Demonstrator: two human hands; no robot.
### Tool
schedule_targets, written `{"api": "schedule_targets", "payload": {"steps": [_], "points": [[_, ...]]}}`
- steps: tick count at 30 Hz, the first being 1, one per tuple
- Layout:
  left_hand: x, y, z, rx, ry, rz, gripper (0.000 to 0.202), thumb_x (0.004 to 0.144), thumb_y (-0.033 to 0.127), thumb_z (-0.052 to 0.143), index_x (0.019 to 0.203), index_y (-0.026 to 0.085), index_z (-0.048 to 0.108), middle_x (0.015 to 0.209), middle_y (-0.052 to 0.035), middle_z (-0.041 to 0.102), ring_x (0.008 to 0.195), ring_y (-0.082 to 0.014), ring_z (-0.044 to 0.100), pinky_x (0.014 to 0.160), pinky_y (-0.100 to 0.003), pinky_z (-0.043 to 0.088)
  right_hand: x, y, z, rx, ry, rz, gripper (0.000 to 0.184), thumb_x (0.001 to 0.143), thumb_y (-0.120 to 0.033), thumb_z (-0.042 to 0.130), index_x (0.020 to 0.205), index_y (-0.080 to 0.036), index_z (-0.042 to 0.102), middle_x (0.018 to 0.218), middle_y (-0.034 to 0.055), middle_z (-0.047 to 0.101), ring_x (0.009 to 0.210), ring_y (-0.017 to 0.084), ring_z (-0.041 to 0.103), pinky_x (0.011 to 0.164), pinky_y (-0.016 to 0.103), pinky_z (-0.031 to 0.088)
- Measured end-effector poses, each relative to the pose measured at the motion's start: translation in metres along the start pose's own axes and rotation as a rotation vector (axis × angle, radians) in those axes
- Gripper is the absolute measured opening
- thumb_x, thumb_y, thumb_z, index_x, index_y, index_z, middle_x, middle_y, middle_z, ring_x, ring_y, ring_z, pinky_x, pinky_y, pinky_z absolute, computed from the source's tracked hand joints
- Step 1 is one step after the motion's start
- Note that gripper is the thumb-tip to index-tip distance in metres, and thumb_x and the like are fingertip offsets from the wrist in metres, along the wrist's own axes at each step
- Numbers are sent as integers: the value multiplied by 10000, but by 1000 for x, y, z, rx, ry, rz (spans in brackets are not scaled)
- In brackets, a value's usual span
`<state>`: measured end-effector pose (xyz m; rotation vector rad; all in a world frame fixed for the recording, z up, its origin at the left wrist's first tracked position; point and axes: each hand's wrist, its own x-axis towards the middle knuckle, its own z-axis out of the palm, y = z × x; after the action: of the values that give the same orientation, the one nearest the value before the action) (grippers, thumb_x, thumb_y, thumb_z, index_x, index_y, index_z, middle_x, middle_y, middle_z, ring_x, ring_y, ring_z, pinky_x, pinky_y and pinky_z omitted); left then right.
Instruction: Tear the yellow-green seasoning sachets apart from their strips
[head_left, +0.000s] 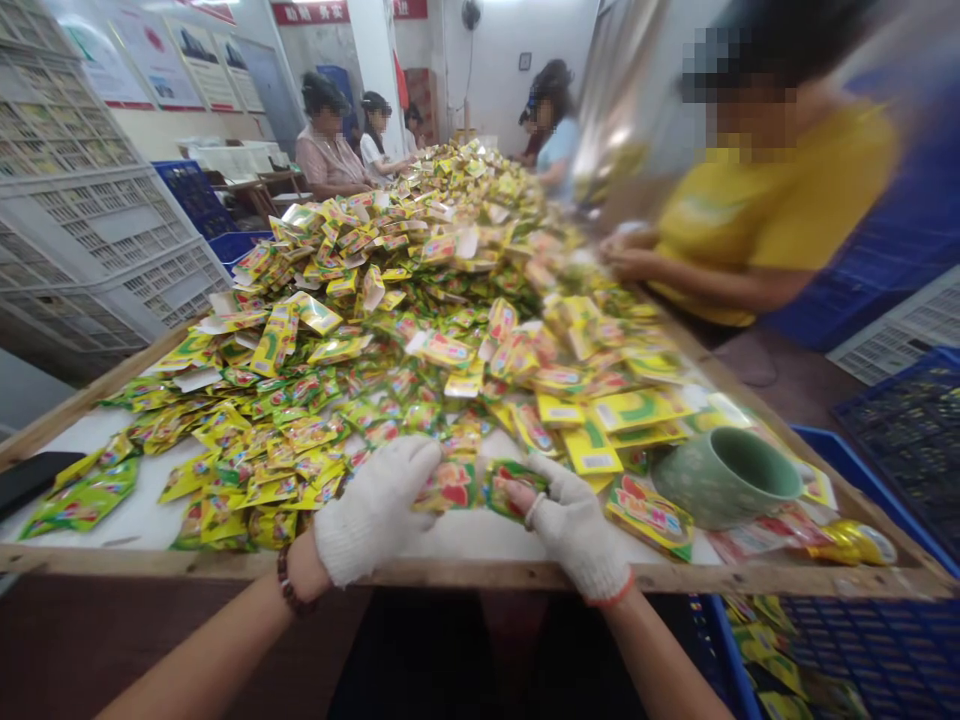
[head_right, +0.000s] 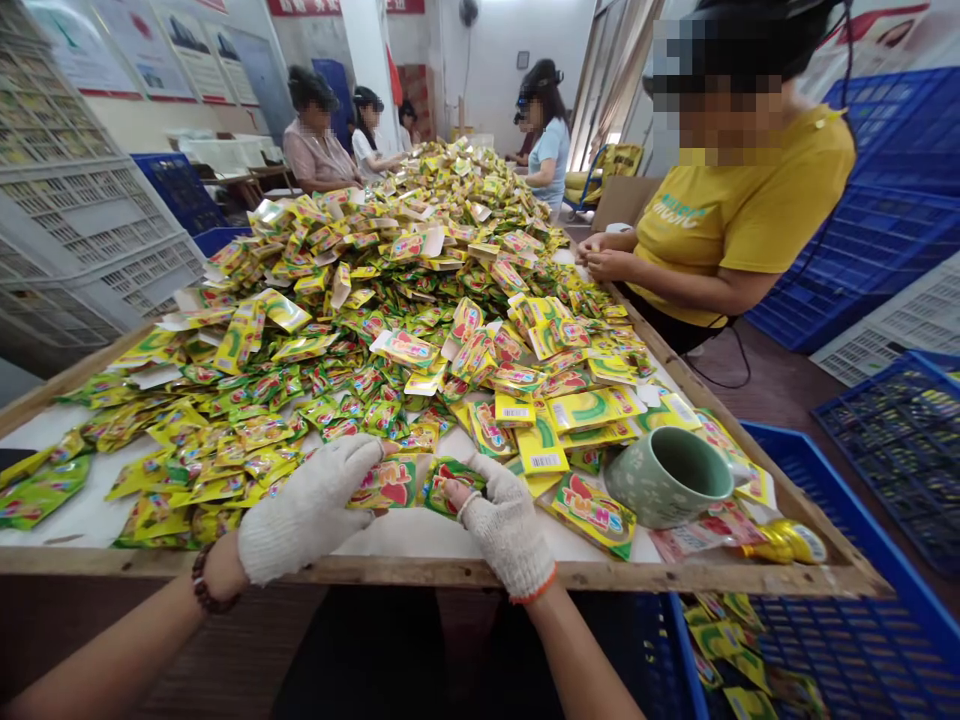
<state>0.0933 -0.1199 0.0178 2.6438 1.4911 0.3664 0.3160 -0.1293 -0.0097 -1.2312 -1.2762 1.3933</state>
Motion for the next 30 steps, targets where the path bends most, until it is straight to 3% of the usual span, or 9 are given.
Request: {"api": "schedule_targets", "payload": {"steps": [5,11,15,18,23,25,28,30], "points": [[-3,10,5,-35,-8,79,477,692,157,636,1143,215,490,1139,-76,562,1056,-260,524,921,-416,466,-1,-12,-2,-281,-187,-114,261,790,-272,614,1020,-189,704,943,32,712,896,228,629,775,321,506],[-5,16,14,-29,-12,31,519,682,116,605,1178,213,487,1178,-83,569,1112,-270,516,951,-428,460,0,-16,-1,-547,38,-212,101,791,-217,573,806,-181,666,765,22,668,723,181,581,657,269,448],[-4,13,11,-71,-62,99,545,692,135,630,1209,210,473,1219,-90,561,1139,-261,513,982,-415,447,-2,-13,1,-561,26,-236,84,800,-221,568,810,-189,645,762,24,648,742,185,573,683,276,443],[-4,14,12,-82,-67,20,534,714,225,668,1212,222,474,1185,-85,572,1115,-260,532,956,-409,462,-5,-13,9,-560,106,-211,112,823,-271,548,794,-184,613,757,38,627,741,193,564,664,284,444],[-8,21,19,-26,56,-148,471,726,249,664,1165,234,495,1191,-88,559,1121,-270,530,924,-405,473,-10,-12,19,-187,55,-12,232,847,-369,510,984,-188,559,781,18,624,573,140,567,506,247,459],[-10,22,20,-12,69,-139,479,733,243,654,1181,223,486,1200,-91,556,1119,-269,529,923,-400,475,-11,-11,18,-106,80,12,204,820,-371,544,916,-192,558,745,7,618,560,135,572,485,233,452],[-11,24,18,8,60,-98,494,731,217,632,1203,228,483,1187,-81,566,1100,-266,537,928,-398,472,-12,-11,14,-230,137,-70,108,764,-291,588,708,-199,598,639,-4,607,590,143,560,544,240,455],[-11,25,17,39,70,-87,515,713,174,613,1209,233,484,1185,-77,569,1101,-273,536,944,-413,462,-13,-14,12,-254,53,-58,121,755,-245,557,740,-203,670,591,-11,613,554,139,551,549,245,457]]}}
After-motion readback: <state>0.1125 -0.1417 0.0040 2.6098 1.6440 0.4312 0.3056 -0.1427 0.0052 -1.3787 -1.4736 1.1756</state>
